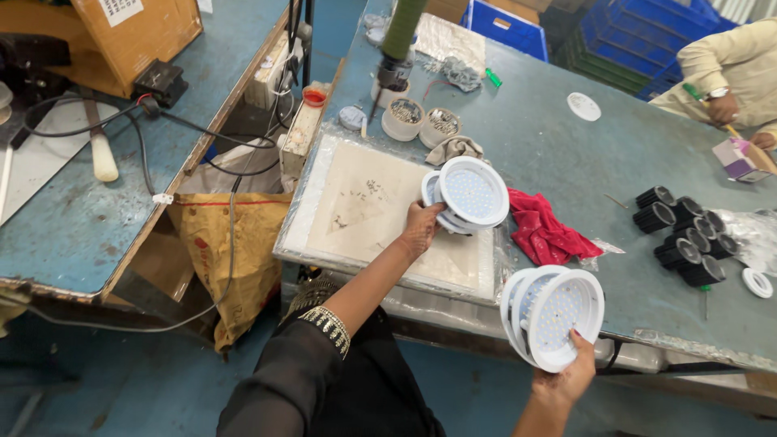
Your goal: The person assembles LED light fixtures by placing circular LED panels on a workbench and using a green handheld tool to press or secure components on the panel surface. The person handles multiple LED panels, stacking some after treatment, and continues the process across several units.
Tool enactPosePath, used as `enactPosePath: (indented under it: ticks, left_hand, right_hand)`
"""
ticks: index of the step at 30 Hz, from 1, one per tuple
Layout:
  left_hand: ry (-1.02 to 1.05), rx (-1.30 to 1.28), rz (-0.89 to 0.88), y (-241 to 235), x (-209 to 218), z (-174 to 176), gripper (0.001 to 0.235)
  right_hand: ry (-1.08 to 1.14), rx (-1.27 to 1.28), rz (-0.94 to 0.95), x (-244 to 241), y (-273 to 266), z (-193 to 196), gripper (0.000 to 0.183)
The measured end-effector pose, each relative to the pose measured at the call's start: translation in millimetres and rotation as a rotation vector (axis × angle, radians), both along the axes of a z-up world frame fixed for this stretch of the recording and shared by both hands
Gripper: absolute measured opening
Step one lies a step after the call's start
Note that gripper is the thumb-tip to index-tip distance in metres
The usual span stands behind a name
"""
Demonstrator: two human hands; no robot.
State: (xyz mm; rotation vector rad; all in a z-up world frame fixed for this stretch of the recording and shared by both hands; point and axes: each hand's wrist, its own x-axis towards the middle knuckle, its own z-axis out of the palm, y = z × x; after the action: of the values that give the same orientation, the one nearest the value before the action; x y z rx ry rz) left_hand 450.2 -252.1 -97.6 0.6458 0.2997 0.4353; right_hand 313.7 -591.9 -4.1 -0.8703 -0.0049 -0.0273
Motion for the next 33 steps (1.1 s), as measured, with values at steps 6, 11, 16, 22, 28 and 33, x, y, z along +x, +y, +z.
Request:
enactPosePath:
  ticks: [6,11,16,22,28,33]
  left_hand:
    - [0.224,0.52,0.172,-9.7,-111.2,58.3,0.081]
    - [0.135,0.277,-0.412,-18.1,-267.7,105.1,0.1]
    - [0.055,0.007,-0.158,-1.5,-336.4,132.6,0.091]
    - [-0.044,-0.026,0.516,89.4,-395.0,121.8,0.068]
    - [0.039,-0.042,0.903,207.6,-459.0,99.9,0.046]
    - [-0.045,0.057,1.074,288.8,-481.2,67.6,0.043]
  right_hand:
    - [0.03,-0.062,0.032,-4.9,24.9,-6.2,0.049]
    - [0.072,-0.176,0.118,-26.3,85.3,3.2,0.044]
    - [-0.009,-0.279,0.434,-75.1,193.3,27.4,0.058]
    - [-0.117,-0.245,0.815,-152.6,333.3,53.9,0.076]
    - [-0.385,-0.3,1.008,-203.8,464.5,21.1,0.067]
    - [-0.476,-0.285,1.028,-223.2,563.3,-8.7,0.06]
